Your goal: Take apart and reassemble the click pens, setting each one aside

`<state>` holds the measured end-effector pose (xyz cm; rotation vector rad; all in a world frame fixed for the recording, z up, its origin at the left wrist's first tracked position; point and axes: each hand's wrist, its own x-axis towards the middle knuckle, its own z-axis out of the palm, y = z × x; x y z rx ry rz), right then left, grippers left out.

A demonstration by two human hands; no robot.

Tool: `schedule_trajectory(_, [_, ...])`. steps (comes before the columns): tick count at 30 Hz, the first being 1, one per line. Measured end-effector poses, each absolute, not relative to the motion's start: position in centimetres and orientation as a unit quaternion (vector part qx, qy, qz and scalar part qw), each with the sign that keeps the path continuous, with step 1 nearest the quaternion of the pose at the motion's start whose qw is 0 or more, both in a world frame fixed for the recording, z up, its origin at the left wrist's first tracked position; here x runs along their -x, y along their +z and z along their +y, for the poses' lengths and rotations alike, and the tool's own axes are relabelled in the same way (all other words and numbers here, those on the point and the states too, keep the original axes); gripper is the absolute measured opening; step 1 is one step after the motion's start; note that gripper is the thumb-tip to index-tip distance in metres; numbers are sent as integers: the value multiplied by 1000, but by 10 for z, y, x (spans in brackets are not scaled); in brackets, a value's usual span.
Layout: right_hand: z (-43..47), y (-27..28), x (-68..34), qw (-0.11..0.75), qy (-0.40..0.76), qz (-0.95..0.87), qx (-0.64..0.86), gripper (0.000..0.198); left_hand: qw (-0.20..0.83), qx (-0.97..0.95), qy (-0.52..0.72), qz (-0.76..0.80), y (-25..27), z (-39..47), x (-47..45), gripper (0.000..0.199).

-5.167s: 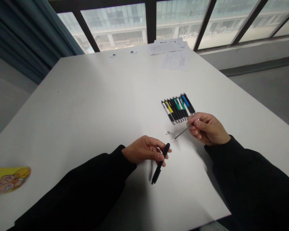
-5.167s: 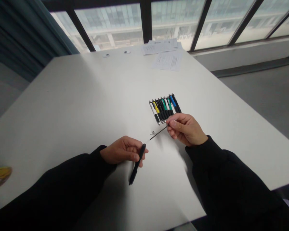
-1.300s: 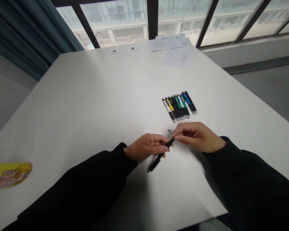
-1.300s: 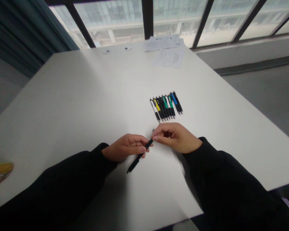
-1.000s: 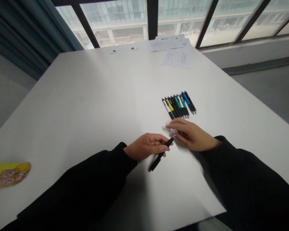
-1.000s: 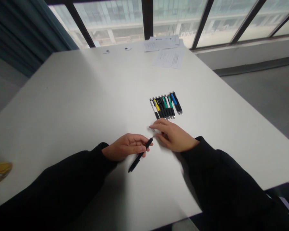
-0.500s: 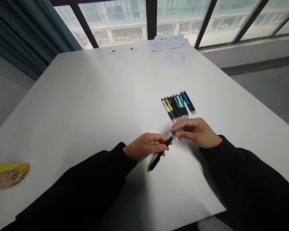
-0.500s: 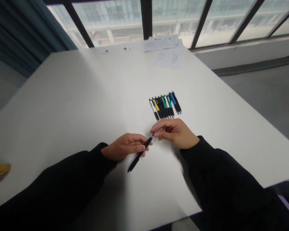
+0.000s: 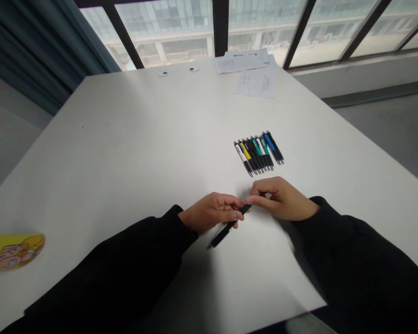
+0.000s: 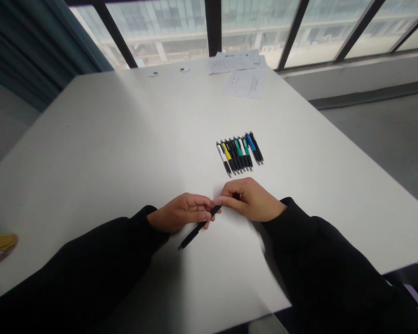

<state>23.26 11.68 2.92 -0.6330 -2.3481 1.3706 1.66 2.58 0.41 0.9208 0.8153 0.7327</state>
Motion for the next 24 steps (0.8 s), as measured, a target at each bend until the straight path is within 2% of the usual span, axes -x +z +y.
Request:
schedule_trajectory(3, [118, 31, -234, 157, 434, -866, 191, 48, 756, -430, 317, 377, 6, 26, -16, 30])
schedule_trajectory(9, [119, 33, -239, 154, 494, -830, 208, 28, 752, -430, 323, 382, 6, 26, -15, 31])
schedule_trajectory(13, [117, 37, -237, 139, 430, -868, 207, 47, 751, -437, 315, 382, 6, 26, -14, 30])
schedule_trajectory(18, [115, 36, -235, 141, 450, -862, 186, 32, 760, -427, 315, 375, 6, 27, -16, 29])
schedule_trajectory(24, [112, 33, -233, 123, 407, -886, 184, 44, 763, -435, 308, 365, 10, 27, -18, 25])
